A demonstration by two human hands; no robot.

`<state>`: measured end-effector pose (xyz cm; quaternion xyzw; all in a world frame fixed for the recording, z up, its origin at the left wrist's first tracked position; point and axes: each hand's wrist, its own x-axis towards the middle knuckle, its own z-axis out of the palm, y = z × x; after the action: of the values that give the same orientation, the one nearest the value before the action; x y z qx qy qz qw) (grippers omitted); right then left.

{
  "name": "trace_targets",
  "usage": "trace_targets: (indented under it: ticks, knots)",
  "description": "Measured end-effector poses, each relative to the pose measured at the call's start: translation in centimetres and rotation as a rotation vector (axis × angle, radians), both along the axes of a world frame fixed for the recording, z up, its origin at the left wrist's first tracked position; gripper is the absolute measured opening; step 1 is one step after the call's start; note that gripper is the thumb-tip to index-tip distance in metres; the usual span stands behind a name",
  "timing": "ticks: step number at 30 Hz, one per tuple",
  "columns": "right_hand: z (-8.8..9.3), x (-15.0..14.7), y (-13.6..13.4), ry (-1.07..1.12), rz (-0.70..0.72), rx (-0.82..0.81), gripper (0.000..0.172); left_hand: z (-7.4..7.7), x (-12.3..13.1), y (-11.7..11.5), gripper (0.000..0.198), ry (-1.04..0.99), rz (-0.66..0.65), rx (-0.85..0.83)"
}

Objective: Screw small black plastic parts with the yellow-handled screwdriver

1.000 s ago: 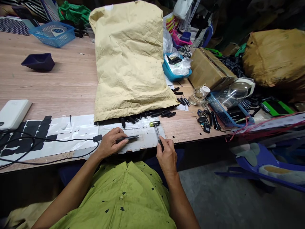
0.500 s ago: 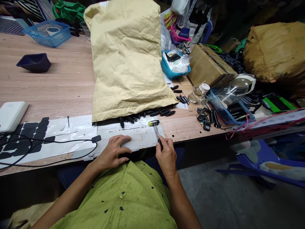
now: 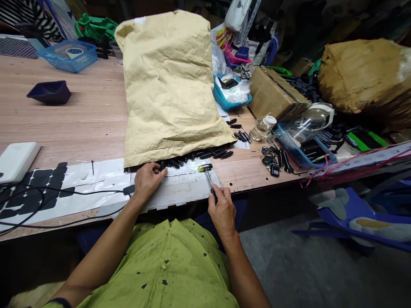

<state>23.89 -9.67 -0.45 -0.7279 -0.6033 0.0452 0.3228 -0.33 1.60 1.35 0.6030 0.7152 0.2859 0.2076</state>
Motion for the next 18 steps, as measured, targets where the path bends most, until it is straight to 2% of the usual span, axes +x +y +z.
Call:
trace_targets:
  ticks: [7,12,18]
  knots:
    - [0.2,0.0,-0.1,0.013,0.004,-0.02,0.035,0.8,-0.7,-2.4,0.006,0.046,-0.168,-0.04]
    - [0.3,0.0,0.0,0.023,0.002,0.001,0.036,-0.1,-0.9,-3.1,0.011,0.061,-0.311,0.033]
    - [-0.1,0.9,0.2,0.187,0.011,0.026,0.034,-0.9,-1.3,-2.9,0.017,0.03,-0.339,0.059]
